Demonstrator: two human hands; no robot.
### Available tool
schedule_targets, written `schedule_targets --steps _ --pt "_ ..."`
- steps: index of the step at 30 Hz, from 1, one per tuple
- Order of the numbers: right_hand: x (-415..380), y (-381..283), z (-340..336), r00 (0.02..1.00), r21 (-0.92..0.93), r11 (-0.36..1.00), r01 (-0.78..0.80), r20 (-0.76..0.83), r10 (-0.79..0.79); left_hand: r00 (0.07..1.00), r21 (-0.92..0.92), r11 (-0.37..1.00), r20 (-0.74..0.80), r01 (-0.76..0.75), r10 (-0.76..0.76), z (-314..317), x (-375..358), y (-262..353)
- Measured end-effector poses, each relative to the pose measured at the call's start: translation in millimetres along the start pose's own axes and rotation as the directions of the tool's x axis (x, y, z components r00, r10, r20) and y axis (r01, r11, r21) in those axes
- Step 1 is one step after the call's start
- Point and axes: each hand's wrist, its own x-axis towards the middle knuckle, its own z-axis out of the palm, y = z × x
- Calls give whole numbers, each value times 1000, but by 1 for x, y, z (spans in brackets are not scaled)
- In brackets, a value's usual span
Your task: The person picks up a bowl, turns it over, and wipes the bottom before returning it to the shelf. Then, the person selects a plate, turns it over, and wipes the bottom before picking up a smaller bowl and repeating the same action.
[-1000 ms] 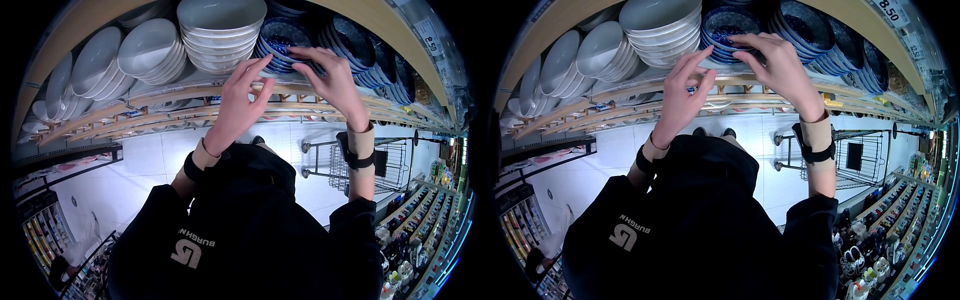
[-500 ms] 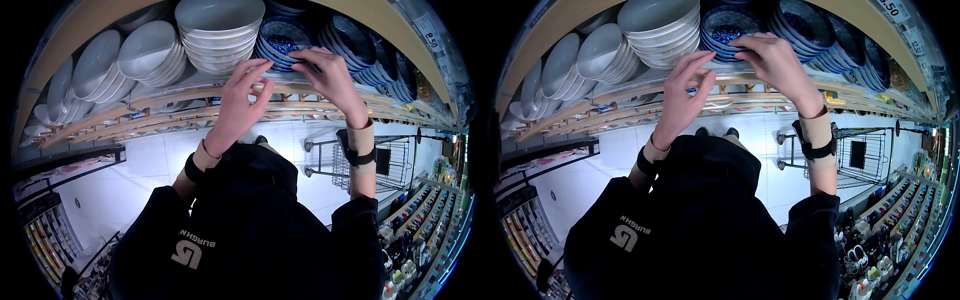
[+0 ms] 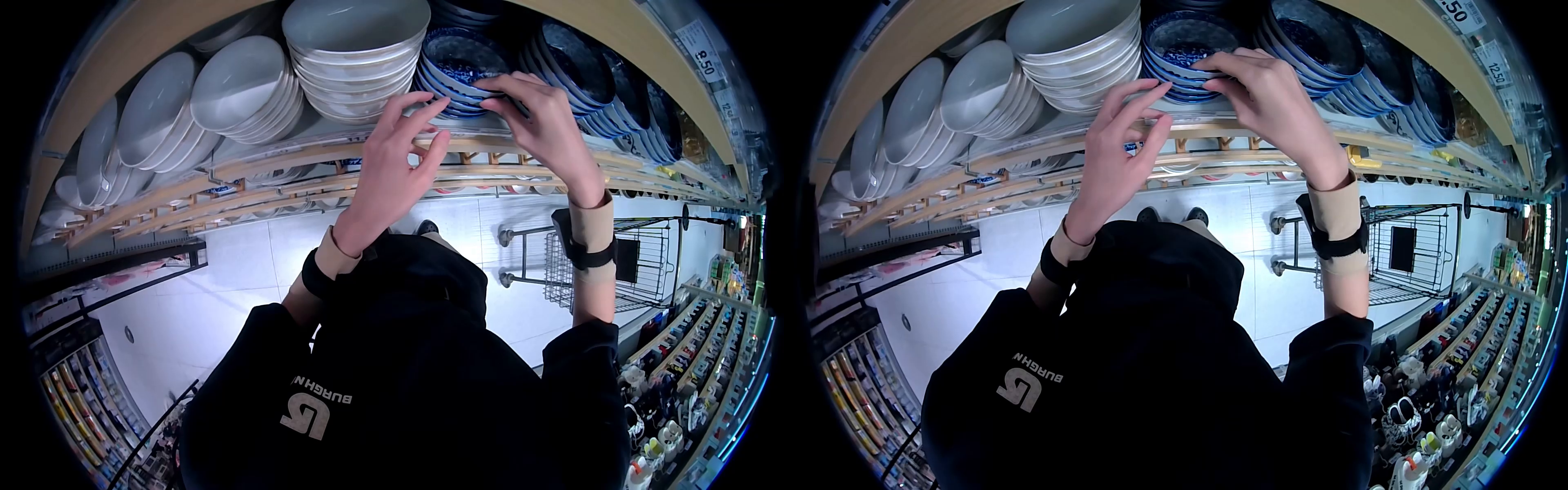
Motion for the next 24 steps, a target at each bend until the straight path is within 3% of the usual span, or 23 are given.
schedule_targets --steps 4,10,13,19,24 --pt "3 0 -2 1000 -8 1000 26 -12 -26 1000 -8 1000 0 -1 1 0 0 0" --pt "11 -8 -6 998 40 997 -66 25 65 1000 -16 1000 1 -6 6 0 1 -2" --pt "12 -1 5 998 82 996 21 -60 -16 1000 -23 1000 -8 -19 18 1 1 -4" --pt "12 -12 -8 977 163 964 -213 33 210 1000 -21 1000 12 -1 1 -1 1 0" --pt "4 -2 -10 999 68 996 -48 13 48 1000 -30 1000 13 -3 3 -1 0 0"
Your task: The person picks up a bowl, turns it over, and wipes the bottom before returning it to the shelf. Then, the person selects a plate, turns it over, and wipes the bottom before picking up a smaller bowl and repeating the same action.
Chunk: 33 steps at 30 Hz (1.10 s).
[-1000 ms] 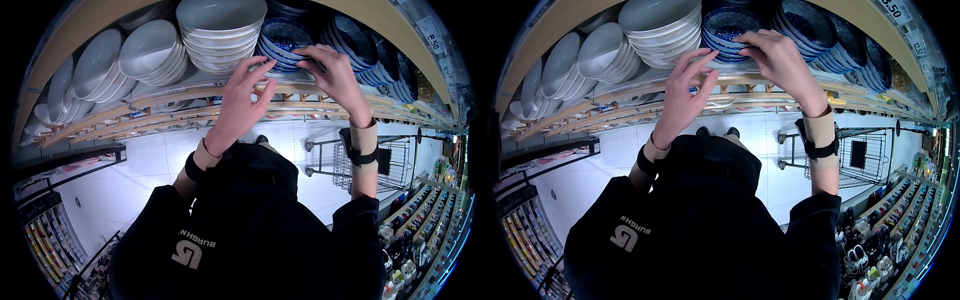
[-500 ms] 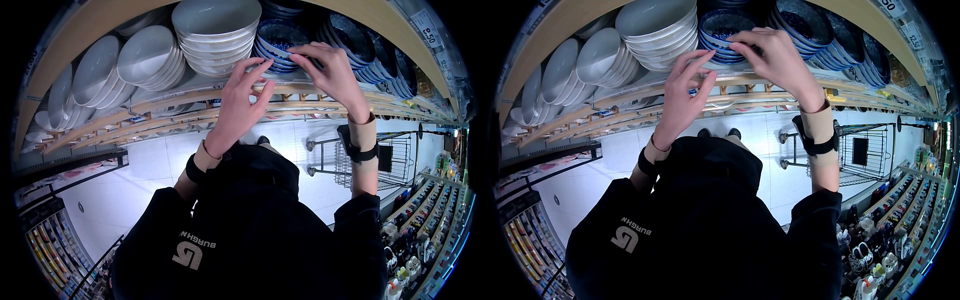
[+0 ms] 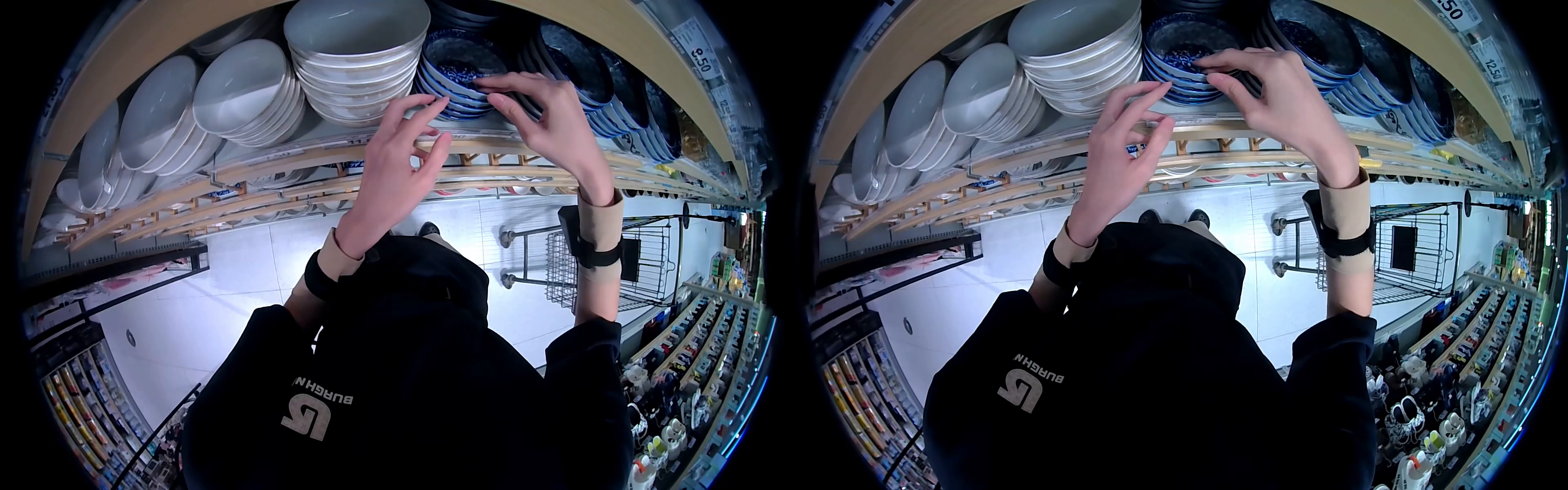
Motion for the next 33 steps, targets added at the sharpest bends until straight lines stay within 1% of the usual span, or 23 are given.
schedule_targets --steps 2,5,11,14,16,17,18,20,21,22,23,24,25,26,27,29,30,32,33 --pt "0 2 -1 999 -39 998 43 30 -42 1000 16 1000 1 -10 10 0 0 0" --pt "0 3 -1 999 -53 998 46 24 -45 1000 18 1000 3 -15 15 0 0 0" --pt "-1 0 -1 1000 -61 998 20 24 -18 1000 19 1000 6 -19 19 1 -1 -1" --pt "-1 -4 -1 1000 -38 999 6 -6 -7 1000 13 1000 -15 -19 19 1 -1 2" --pt "-6 -10 1 974 -48 996 75 -211 -84 992 79 991 -53 -112 117 -1 -1 5" --pt "-10 -13 2 942 -60 992 107 -314 -121 983 113 980 -66 -161 169 -2 1 6" --pt "-19 -15 7 912 -3 1000 27 -409 -26 962 154 956 -78 -249 263 -3 6 8" --pt "-44 -16 31 802 140 984 -111 -572 172 892 238 878 -84 -415 445 -7 19 15" --pt "-55 -17 47 757 261 952 -158 -587 287 862 283 838 -67 -467 503 -8 29 18" --pt "-63 -20 58 751 308 924 -225 -549 366 860 324 816 -13 -479 510 -7 37 20" --pt "-69 -26 67 727 475 830 -292 -454 516 856 362 790 45 -494 515 -5 45 22" --pt "-73 -32 74 690 623 700 -350 -334 642 849 396 761 105 -514 518 -2 53 24" --pt "-72 -38 78 658 706 615 -352 -281 699 863 427 755 152 -498 483 2 60 27" --pt "-72 -43 81 625 781 520 -346 -222 748 862 447 741 190 -502 469 6 63 29" --pt "-73 -44 84 636 758 542 -363 -223 739 860 466 725 226 -507 457 9 66 31" --pt "-71 -47 90 599 794 491 -358 -208 773 845 483 694 273 -534 460 17 75 29" --pt "-68 -48 92 587 820 471 -326 -215 781 848 488 694 288 -530 445 20 77 27" --pt "-68 -43 102 596 779 527 -340 -255 762 854 501 691 315 -520 414 26 82 26" --pt "-69 -42 106 601 757 553 -348 -272 751 880 514 717 329 -471 343 29 85 31"
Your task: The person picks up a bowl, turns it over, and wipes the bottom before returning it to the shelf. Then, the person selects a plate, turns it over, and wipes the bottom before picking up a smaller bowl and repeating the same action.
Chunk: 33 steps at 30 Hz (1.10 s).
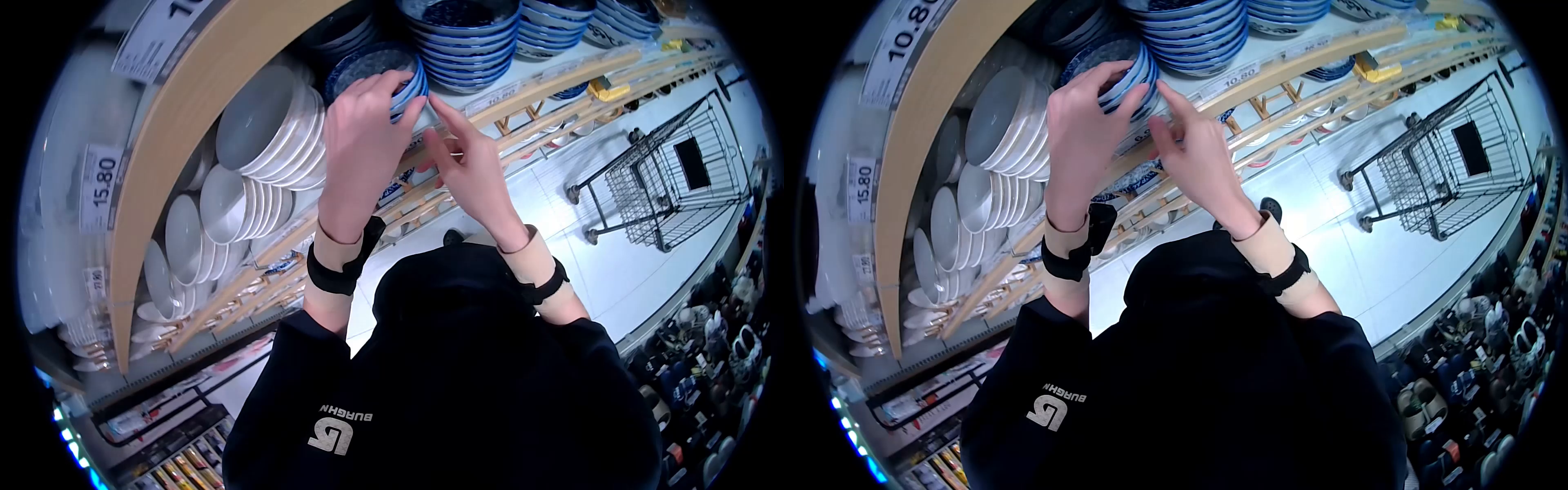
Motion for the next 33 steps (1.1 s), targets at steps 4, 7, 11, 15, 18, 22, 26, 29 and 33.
schedule_targets --steps 4,7,11,15,18,22,26,29,33 --pt "-1 -1 2 998 61 996 -60 31 58 980 21 986 107 167 -168 0 8 5" --pt "1 1 4 998 59 997 -59 40 57 970 63 975 105 213 -218 0 10 9" --pt "5 3 7 999 35 998 47 -7 -47 960 9 964 93 265 -265 0 11 12" --pt "8 7 8 996 29 996 83 -14 -83 963 -37 963 35 268 -267 4 8 11" --pt "8 6 6 995 21 995 101 -9 -101 959 -75 956 29 285 -283 3 7 14" --pt "9 8 5 993 12 993 116 -2 -116 952 -107 946 45 305 -302 0 7 17" --pt "9 7 4 993 -2 993 115 6 -115 959 -104 953 21 284 -284 4 4 9" --pt "10 8 4 990 -33 989 144 -1 -144 972 -102 968 -34 230 -234 6 1 9" --pt "10 12 6 983 -65 981 184 -16 -185 960 -95 956 -8 278 -280 5 0 13"
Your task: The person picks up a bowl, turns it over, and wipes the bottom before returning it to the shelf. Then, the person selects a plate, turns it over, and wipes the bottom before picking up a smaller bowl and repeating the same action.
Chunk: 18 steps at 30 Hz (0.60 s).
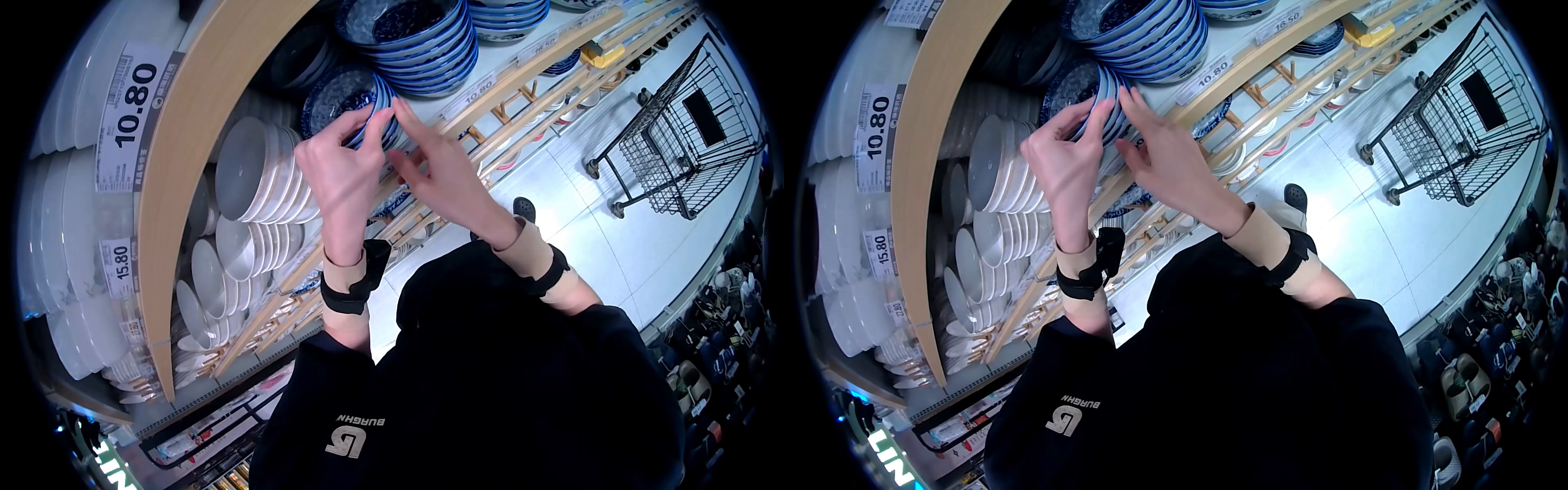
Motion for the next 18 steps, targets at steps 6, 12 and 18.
schedule_targets --steps 6,12,18 --pt "-1 2 1 1000 -22 1000 1 4 -1 1000 -89 996 0 24 -24 1 -1 0" --pt "-4 3 -6 993 4 995 -103 55 102 999 -44 999 39 9 -7 4 2 -3" --pt "-6 -4 -17 976 121 971 -207 96 196 997 67 997 77 -26 21 3 4 5"
